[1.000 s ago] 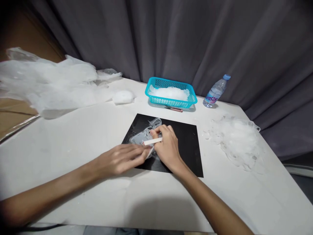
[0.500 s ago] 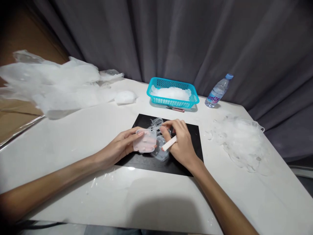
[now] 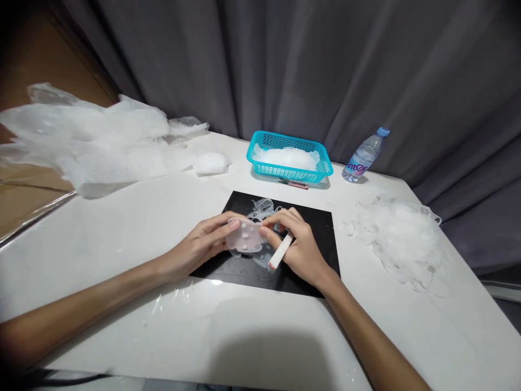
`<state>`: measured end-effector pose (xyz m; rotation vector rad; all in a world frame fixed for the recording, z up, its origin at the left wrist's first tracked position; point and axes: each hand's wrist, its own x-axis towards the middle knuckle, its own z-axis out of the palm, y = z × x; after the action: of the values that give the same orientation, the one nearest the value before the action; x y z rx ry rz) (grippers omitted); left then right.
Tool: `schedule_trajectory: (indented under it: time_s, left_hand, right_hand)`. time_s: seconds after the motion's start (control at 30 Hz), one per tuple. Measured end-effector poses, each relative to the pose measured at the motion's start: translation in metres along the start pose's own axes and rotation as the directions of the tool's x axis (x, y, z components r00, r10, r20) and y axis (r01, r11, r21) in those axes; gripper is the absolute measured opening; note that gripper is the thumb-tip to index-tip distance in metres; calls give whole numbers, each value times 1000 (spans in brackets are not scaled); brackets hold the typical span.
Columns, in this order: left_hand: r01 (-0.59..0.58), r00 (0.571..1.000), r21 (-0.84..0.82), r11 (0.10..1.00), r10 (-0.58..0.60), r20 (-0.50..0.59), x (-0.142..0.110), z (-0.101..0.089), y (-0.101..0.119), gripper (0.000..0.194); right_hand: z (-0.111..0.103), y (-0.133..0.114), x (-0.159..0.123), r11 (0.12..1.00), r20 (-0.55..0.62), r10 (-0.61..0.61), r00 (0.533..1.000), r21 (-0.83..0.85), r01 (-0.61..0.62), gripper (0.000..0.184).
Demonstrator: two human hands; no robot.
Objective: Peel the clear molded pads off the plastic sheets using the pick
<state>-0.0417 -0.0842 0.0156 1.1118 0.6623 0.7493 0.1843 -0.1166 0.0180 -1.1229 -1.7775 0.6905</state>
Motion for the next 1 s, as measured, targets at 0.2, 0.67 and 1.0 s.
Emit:
schedule_trajectory:
  time_s: [0.2, 0.67, 1.0]
  left_hand:
    - [-71, 994, 5, 997, 71, 79, 1, -6, -6, 23]
    - [-155, 985, 179, 972, 137, 105, 2, -13, -9, 24]
    - [-101, 995, 196, 975, 100, 15, 0, -7, -1, 19]
  right_hand:
    - [-1, -7, 0, 978, -68, -204, 977, -50, 201, 7]
    - [0, -13, -1, 935, -115, -346, 931, -128, 332, 17]
    - [3, 0, -4, 989, -42, -130, 991, -70, 126, 4]
